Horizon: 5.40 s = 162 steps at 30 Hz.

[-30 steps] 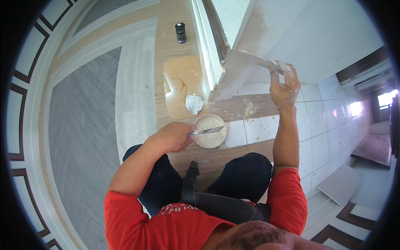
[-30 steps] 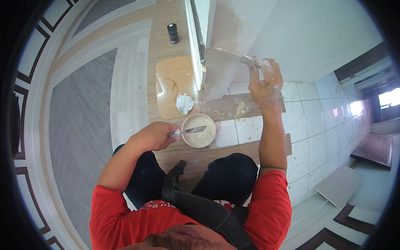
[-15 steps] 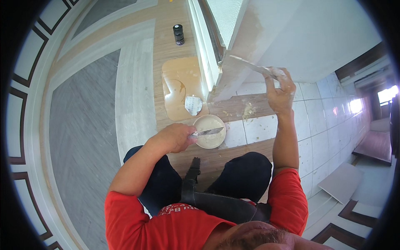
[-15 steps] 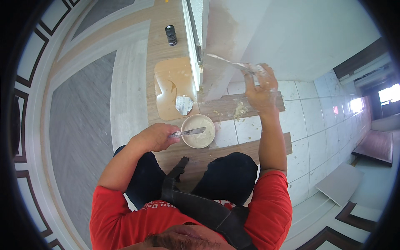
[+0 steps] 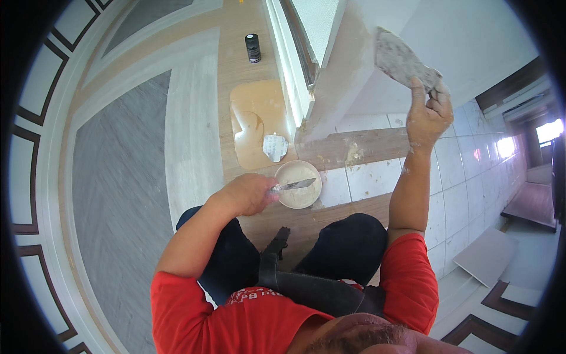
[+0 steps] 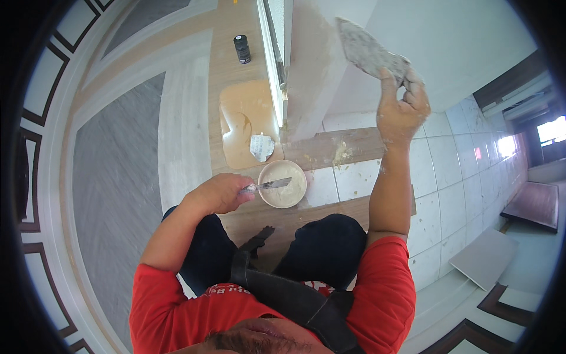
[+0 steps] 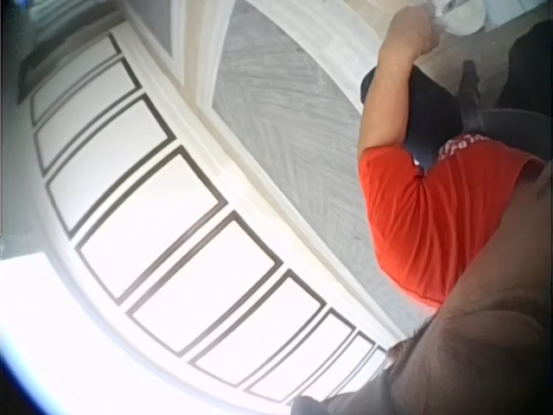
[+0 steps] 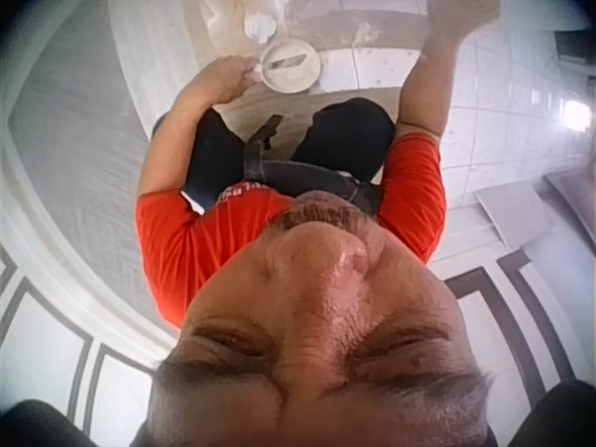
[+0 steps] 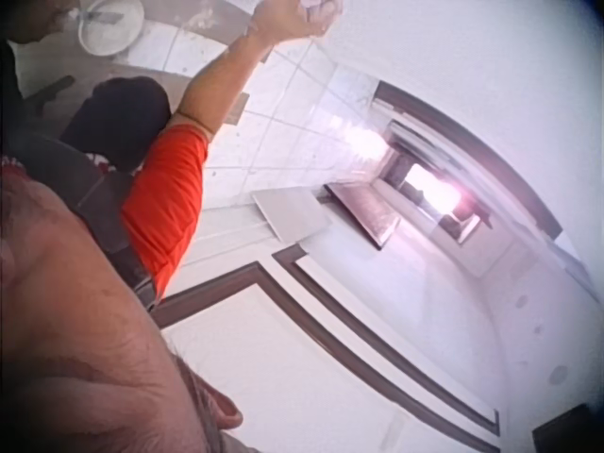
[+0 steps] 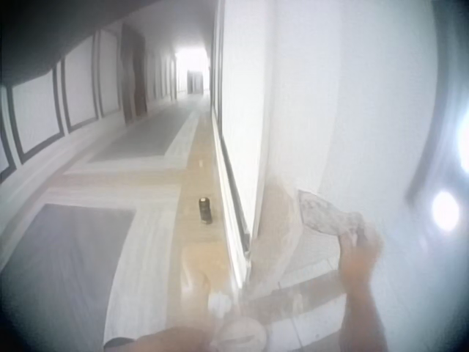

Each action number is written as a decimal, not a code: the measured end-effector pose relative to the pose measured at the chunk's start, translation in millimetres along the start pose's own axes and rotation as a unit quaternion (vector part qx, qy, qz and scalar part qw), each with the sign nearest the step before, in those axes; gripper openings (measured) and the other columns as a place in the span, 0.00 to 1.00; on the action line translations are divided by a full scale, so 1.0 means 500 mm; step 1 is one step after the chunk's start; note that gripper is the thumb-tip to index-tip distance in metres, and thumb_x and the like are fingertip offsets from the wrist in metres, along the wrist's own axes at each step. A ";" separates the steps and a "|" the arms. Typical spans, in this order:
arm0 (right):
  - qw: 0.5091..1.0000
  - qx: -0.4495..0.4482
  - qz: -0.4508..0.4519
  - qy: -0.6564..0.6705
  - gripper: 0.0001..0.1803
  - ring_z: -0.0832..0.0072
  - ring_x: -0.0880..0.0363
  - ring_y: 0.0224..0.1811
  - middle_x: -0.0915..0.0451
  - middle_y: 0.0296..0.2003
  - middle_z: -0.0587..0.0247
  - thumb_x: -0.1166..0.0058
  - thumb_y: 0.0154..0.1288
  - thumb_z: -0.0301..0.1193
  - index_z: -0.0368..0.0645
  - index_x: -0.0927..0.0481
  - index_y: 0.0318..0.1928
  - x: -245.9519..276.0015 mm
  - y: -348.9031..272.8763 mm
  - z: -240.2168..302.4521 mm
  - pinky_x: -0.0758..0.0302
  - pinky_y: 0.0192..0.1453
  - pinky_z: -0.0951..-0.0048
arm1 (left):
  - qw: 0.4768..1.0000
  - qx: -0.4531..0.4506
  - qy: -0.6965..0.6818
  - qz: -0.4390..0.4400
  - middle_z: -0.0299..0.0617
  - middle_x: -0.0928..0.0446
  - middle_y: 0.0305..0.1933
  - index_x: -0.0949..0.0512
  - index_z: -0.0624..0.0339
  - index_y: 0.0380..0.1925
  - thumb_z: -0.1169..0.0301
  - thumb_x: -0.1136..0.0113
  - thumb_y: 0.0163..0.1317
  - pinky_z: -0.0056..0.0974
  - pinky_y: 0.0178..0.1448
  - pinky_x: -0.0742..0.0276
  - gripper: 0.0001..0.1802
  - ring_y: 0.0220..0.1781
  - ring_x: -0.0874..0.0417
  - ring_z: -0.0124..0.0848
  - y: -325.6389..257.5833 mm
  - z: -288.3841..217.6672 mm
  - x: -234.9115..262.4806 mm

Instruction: The person applies a white plaster-like substance to a wall corner using a trowel and a smaller tool. They repeatedly scoop material from a container and smooth it onto the wall surface.

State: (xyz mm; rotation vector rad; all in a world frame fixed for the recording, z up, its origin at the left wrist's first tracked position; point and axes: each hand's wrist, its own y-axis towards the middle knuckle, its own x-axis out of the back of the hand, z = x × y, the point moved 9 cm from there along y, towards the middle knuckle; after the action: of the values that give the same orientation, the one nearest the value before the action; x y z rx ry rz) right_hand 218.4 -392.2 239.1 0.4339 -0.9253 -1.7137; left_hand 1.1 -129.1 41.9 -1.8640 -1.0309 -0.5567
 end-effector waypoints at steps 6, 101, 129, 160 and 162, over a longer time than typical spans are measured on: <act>0.984 -0.024 0.169 -0.041 0.14 0.76 0.18 0.42 0.11 0.41 0.58 0.31 0.68 0.23 0.34 0.12 0.52 -0.036 -0.101 -0.097 0.21 0.52 0.73 | 1.000 0.007 -0.003 0.001 0.58 0.14 0.43 0.19 0.62 0.48 0.59 0.39 0.76 0.57 0.57 0.20 0.16 0.51 0.14 0.59 0.001 -0.005 0.004; 0.937 0.213 0.267 -0.073 0.13 0.60 0.17 0.45 0.11 0.42 0.61 0.35 0.63 0.16 0.43 0.12 0.46 -0.131 -0.140 0.014 0.22 0.51 0.61 | 0.989 0.128 0.070 -0.023 0.55 0.11 0.45 0.10 0.61 0.38 0.72 0.24 0.53 0.49 0.54 0.12 0.12 0.50 0.08 0.50 0.289 0.174 -0.319; 0.921 0.212 0.309 -0.105 0.14 0.57 0.17 0.44 0.12 0.42 0.56 0.39 0.67 0.16 0.40 0.11 0.51 -0.152 -0.108 0.053 0.20 0.53 0.61 | 0.992 0.081 0.086 0.044 0.52 0.11 0.46 0.12 0.62 0.44 0.56 0.11 0.41 0.48 0.54 0.13 0.32 0.49 0.09 0.50 0.286 0.136 -0.173; 0.949 0.106 0.276 -0.112 0.11 0.55 0.17 0.47 0.11 0.43 0.51 0.37 0.68 0.21 0.38 0.10 0.49 -0.143 -0.100 -0.008 0.20 0.54 0.59 | 0.994 0.059 -0.093 0.005 0.46 0.15 0.54 0.22 0.60 0.67 0.54 0.18 0.58 0.44 0.59 0.16 0.40 0.54 0.13 0.45 0.026 0.134 0.043; 0.955 0.092 0.270 -0.078 0.10 0.55 0.17 0.47 0.11 0.44 0.51 0.37 0.68 0.21 0.38 0.10 0.49 -0.131 -0.101 -0.026 0.20 0.54 0.59 | 0.993 0.063 -0.104 0.004 0.46 0.15 0.54 0.21 0.59 0.66 0.54 0.18 0.58 0.44 0.59 0.16 0.40 0.54 0.13 0.44 0.029 0.135 0.045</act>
State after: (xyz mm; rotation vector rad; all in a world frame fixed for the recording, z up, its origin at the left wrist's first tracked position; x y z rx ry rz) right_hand 217.7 -331.1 182.0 0.1426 -1.1977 -1.1772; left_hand 23.0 -64.2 18.3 -1.8391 -1.1667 -0.2899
